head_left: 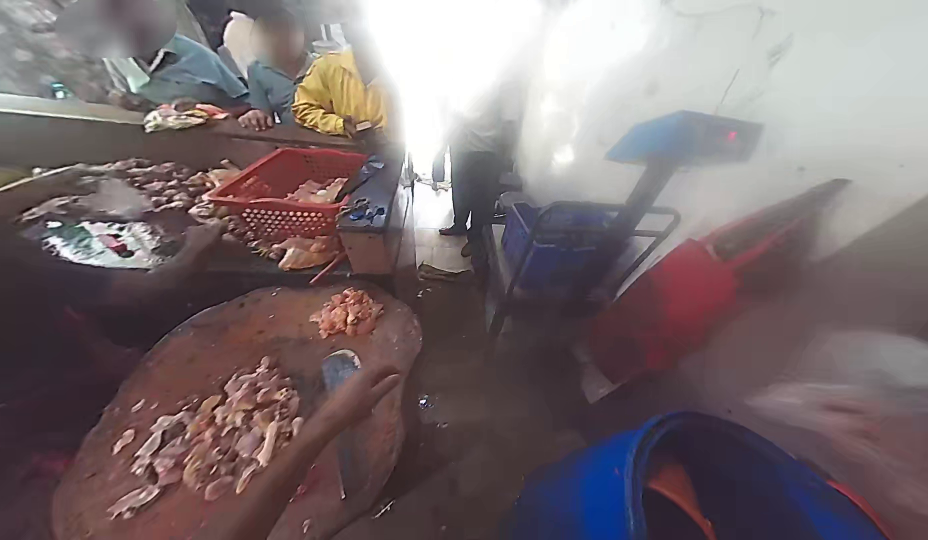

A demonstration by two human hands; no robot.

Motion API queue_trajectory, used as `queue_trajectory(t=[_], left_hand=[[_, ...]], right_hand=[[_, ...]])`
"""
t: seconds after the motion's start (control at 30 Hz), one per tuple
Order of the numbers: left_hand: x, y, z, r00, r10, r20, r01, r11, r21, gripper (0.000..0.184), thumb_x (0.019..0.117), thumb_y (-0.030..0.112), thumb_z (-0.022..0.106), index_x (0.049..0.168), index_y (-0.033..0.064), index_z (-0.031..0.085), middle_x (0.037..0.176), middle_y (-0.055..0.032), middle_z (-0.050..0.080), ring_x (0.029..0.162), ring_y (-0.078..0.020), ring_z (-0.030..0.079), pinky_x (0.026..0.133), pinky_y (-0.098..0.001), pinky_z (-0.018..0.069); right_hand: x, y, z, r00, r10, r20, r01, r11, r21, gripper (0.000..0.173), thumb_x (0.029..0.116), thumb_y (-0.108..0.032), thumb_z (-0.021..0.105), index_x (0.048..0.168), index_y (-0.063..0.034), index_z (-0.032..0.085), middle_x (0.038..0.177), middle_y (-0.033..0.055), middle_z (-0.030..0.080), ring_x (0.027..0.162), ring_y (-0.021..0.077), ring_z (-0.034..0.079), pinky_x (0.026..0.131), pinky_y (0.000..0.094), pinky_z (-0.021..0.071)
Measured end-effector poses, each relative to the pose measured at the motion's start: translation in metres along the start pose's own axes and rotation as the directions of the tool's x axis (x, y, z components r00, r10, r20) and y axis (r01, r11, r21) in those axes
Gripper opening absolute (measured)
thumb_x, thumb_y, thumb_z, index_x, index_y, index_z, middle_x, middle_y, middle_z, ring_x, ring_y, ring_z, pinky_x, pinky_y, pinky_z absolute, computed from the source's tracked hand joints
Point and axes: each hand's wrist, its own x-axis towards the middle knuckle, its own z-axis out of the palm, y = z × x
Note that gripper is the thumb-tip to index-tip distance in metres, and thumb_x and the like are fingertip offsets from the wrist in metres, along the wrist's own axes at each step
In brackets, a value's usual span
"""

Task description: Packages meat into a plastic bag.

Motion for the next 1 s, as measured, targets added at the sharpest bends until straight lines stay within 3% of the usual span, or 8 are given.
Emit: queue_trajectory(t=[0.1,0.23,0.33,0.4,0.6,0.73,0.87,1.0], left_hand=[[-0.016,0.03,0.023,0.981,0.158,0.111,-0.119,0.946,-0.301,0.04,0.1021,0.033,0.062,0.137,0.0125,0.063,0.131,-0.0061,0.067,0.116,-0.0162,0.066,0.103,-0.0397,0.0535],[-0.06,0.018,0.027,0.946,0.208,0.249,0.007,0.755,-0.656,0.101,0.084,0.059,0.071,0.162,0.0155,0.024,0.15,-0.0086,0.053,0.13,-0.0203,0.058,0.107,-0.0411,0.0504],[-0.103,-0.022,-0.001,0.965,0.158,0.21,0.061,0.643,-0.763,0.056,0.0906,0.046,0.071,0.133,0.0117,0.061,0.114,-0.0023,0.071,0.1,-0.012,0.068,0.089,-0.0335,0.0574],[-0.131,-0.054,-0.023,0.985,0.054,0.166,0.071,0.744,-0.664,0.025,0.0973,0.035,0.062,0.106,0.0132,0.069,0.093,0.0039,0.069,0.084,-0.006,0.065,0.077,-0.029,0.0553],[-0.185,-0.178,-0.059,0.991,-0.128,-0.048,0.029,0.543,-0.84,0.04,0.1042,0.034,0.053,0.127,0.0023,0.06,0.119,-0.0109,0.069,0.109,-0.0231,0.068,0.098,-0.0433,0.0563],[-0.213,-0.238,-0.064,0.987,-0.019,0.162,0.145,0.551,-0.822,0.053,0.1018,0.044,0.056,0.144,0.0121,0.055,0.138,-0.0078,0.062,0.123,-0.0221,0.062,0.102,-0.0422,0.0533],[-0.212,-0.262,-0.049,0.887,0.071,0.457,0.403,0.363,-0.84,0.063,0.1056,0.058,0.039,0.154,0.0175,0.045,0.143,-0.0092,0.06,0.123,-0.0273,0.065,0.098,-0.0494,0.0568],[-0.206,-0.235,-0.048,0.834,0.277,0.477,0.437,0.196,-0.878,0.062,0.1052,0.063,0.03,0.136,0.0158,0.056,0.119,-0.0036,0.07,0.109,-0.0154,0.068,0.092,-0.0397,0.0584]], right_hand=[[0.012,-0.068,0.168,0.962,-0.265,0.064,0.236,0.927,0.291,0.034,0.0957,-0.038,0.064,0.098,-0.0059,0.077,0.089,0.0097,0.074,0.084,0.0231,0.072,0.079,0.048,0.0596],[0.007,-0.226,0.271,0.883,-0.398,0.249,-0.009,0.516,0.856,0.038,0.0983,-0.04,0.065,0.109,-0.0034,0.069,0.093,0.0035,0.071,0.082,0.0069,0.067,0.075,0.0283,0.0597],[0.005,-0.303,0.295,0.885,-0.398,0.24,-0.074,0.39,0.918,0.034,0.0969,-0.033,0.067,0.11,-0.0015,0.068,0.098,0.0037,0.07,0.086,0.0069,0.067,0.078,0.0276,0.0597],[0.002,-0.336,0.305,0.888,-0.38,0.258,-0.097,0.393,0.914,0.036,0.0965,-0.034,0.067,0.11,-0.0004,0.068,0.099,0.0032,0.07,0.088,0.0057,0.067,0.08,0.0266,0.0588],[-0.012,-0.441,0.304,0.827,-0.363,0.429,-0.246,0.452,0.857,0.031,0.0967,-0.034,0.065,0.107,-0.0056,0.071,0.092,-0.0008,0.07,0.082,0.0058,0.066,0.074,0.0254,0.0583],[-0.028,-0.493,0.287,0.812,-0.416,0.409,-0.188,0.477,0.859,0.034,0.0978,-0.04,0.065,0.105,-0.0079,0.072,0.09,-0.0031,0.071,0.079,0.0048,0.067,0.071,0.0239,0.059],[-0.039,-0.5,0.229,0.796,-0.494,0.35,-0.083,0.485,0.871,0.03,0.0983,-0.051,0.062,0.102,-0.0223,0.072,0.087,-0.0142,0.067,0.077,-0.0059,0.062,0.068,0.0131,0.0544],[-0.056,-0.468,0.197,0.878,-0.338,0.339,-0.082,0.592,0.802,0.032,0.0954,-0.054,0.065,0.101,-0.024,0.072,0.088,-0.0141,0.068,0.078,-0.0039,0.064,0.068,0.0161,0.0565]])
